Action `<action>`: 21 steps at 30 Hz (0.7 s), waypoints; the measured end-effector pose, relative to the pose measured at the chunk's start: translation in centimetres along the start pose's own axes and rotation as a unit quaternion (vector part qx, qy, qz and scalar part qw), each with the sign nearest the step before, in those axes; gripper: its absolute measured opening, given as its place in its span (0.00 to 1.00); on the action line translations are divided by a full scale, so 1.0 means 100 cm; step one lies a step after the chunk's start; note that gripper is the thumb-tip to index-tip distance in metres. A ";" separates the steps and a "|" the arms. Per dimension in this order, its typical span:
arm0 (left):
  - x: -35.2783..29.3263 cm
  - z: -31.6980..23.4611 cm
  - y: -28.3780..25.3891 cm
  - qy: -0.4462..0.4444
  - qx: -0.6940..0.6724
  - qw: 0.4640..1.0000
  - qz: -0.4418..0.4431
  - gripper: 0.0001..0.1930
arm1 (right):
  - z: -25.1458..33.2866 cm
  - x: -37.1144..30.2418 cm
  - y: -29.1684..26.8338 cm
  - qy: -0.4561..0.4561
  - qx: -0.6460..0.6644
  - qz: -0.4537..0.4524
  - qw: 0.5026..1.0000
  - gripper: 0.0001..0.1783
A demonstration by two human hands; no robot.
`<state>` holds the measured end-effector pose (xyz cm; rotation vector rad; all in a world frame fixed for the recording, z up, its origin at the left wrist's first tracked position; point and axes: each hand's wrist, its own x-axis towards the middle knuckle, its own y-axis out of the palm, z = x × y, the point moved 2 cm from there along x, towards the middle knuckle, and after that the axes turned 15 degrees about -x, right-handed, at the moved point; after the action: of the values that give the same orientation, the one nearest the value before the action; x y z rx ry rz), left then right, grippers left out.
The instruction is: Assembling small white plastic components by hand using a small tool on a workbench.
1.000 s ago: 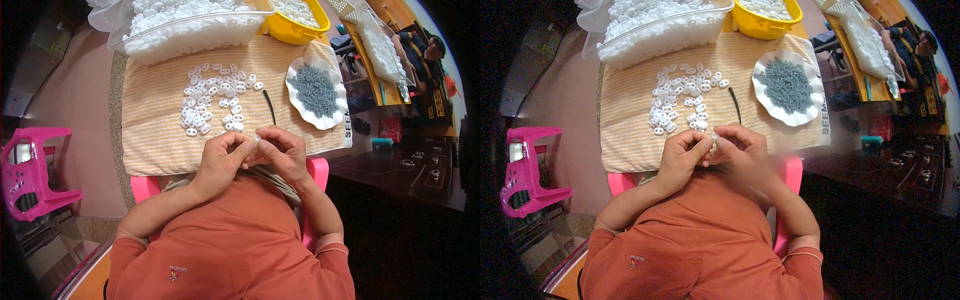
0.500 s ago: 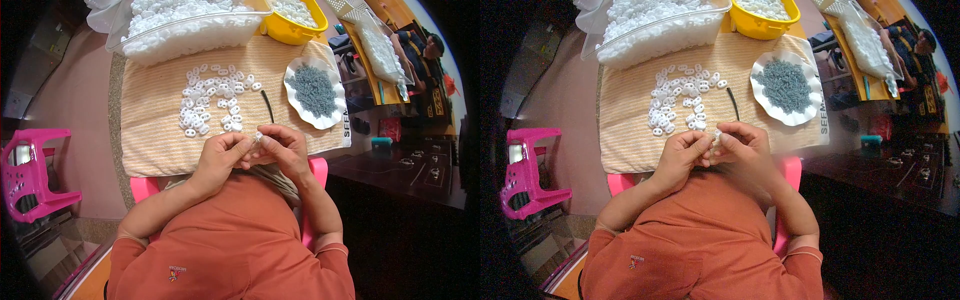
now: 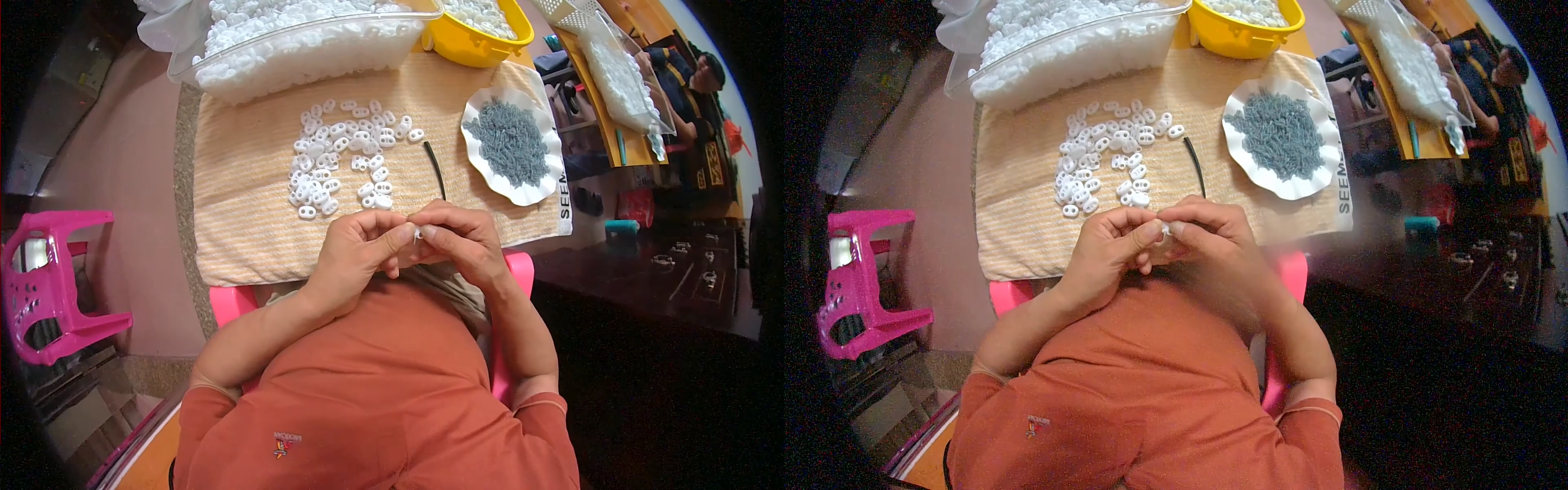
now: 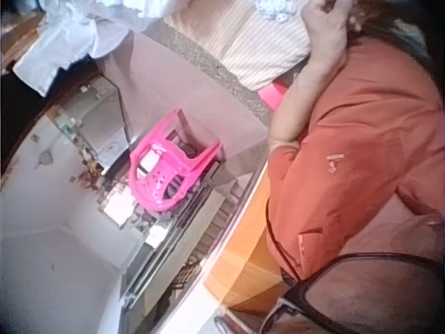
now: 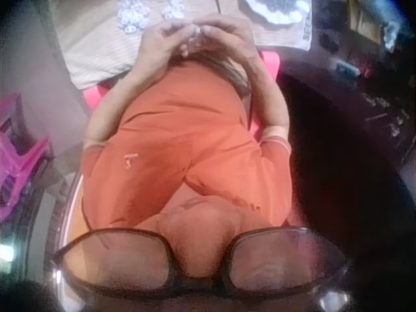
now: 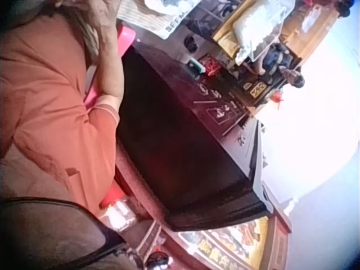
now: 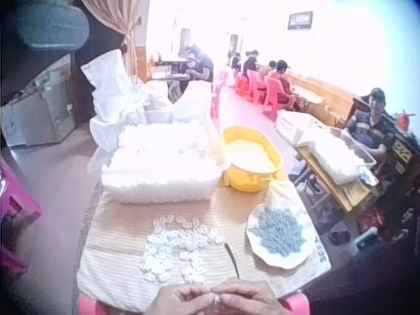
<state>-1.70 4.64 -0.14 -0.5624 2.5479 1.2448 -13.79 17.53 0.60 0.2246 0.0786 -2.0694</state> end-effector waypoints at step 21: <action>-0.003 0.001 0.002 -0.062 -0.059 0.996 0.004 0.10 | 0.000 -0.001 -0.002 0.042 0.083 -0.061 0.994 0.08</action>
<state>-1.56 4.87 0.06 -0.4815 2.3895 1.3948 -13.89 17.72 0.65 0.4189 -0.0302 -2.1888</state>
